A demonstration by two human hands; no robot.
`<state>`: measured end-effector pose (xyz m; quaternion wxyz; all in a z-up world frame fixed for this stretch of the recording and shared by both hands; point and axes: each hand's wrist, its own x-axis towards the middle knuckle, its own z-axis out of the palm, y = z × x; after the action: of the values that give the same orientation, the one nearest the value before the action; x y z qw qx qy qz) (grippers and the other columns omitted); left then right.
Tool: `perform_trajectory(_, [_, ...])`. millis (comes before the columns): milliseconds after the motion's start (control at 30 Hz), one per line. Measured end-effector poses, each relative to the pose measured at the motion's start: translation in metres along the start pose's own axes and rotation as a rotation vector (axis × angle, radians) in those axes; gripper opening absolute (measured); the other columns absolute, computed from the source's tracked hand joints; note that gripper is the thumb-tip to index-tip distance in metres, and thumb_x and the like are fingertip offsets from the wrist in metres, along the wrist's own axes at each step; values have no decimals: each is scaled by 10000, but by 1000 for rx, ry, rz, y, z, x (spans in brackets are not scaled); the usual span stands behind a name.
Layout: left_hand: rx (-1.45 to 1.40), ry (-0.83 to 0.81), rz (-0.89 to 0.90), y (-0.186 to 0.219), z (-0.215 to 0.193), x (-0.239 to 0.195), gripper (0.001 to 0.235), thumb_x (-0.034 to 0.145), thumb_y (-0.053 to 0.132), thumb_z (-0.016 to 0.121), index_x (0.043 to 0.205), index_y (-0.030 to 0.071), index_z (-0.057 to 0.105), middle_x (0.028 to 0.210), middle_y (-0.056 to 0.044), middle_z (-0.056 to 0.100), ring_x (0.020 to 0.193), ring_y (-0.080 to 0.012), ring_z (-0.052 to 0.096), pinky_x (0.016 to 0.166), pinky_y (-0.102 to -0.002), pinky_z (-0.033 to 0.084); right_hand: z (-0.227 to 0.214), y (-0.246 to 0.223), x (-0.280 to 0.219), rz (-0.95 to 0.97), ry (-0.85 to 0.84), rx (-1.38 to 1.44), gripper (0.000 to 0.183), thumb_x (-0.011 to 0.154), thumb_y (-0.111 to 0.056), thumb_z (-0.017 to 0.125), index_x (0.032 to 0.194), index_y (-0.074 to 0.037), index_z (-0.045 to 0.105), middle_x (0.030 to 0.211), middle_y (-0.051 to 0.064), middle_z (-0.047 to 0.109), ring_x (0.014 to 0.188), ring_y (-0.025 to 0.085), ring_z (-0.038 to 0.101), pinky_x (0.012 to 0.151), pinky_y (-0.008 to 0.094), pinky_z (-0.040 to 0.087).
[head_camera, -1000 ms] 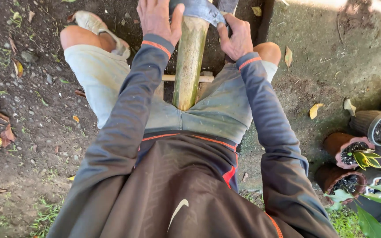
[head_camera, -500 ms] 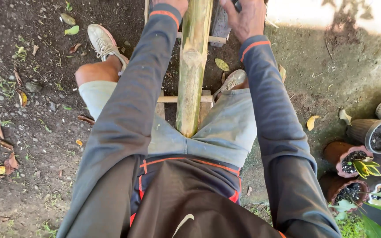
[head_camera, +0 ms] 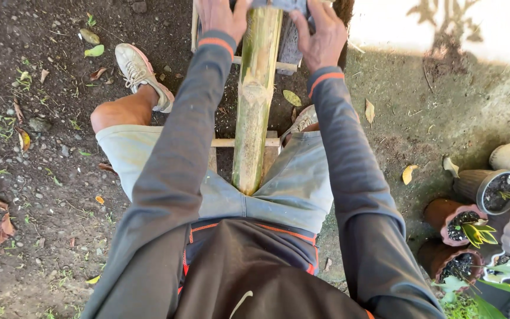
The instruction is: Shaving the outer layer of a bamboo pole using a curved knife while seated.
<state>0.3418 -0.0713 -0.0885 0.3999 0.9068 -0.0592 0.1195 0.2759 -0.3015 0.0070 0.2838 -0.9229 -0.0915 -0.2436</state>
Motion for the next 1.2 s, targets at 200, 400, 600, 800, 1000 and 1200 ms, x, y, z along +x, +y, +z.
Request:
perform_trajectory(200, [-133,-59,-82,72,-84,-65,234,928,200,754,1067,88,603,1032,-99,619,1021,-306,595,920,-488,388,-32,-52,-54,217,-154,-3,358,1019,-350,759,1192,-40,712,852,114,704,678,195,704,595,316,578])
perform_trajectory(400, [-86,-214,-158,74,-97,-91,179,880,102,706,1045,91,639,1011,-128,623,1036,-337,576,898,-498,421,-66,-68,-64,228,-251,120,383,966,-307,796,1150,21,725,874,151,711,701,218,673,659,373,557])
perform_trajectory(600, [-185,-244,-150,64,-91,-60,167,867,16,689,1010,47,610,983,-159,621,974,-343,632,887,-478,499,-57,-39,-44,279,-359,71,335,931,-305,776,1007,8,682,783,146,673,648,240,626,648,389,522])
perform_trajectory(800, [-303,-276,-83,66,-80,-40,175,883,3,721,976,33,576,946,-130,640,925,-311,661,855,-447,527,-35,-48,-17,226,-390,22,428,962,-412,801,953,-26,615,728,109,635,624,247,635,612,408,522])
perform_trajectory(1000, [-254,-155,19,60,-62,-17,205,853,63,791,946,58,609,931,-118,633,925,-301,642,844,-430,526,-17,-22,2,237,-296,-8,514,926,-483,868,925,-31,622,684,72,653,573,215,650,575,376,546])
perform_trajectory(1200, [-164,-13,35,60,-57,4,216,876,124,792,1040,63,666,998,-159,653,925,-336,650,831,-465,526,-9,-2,27,171,-197,23,497,940,-431,902,926,-15,631,673,83,654,577,229,654,577,386,551])
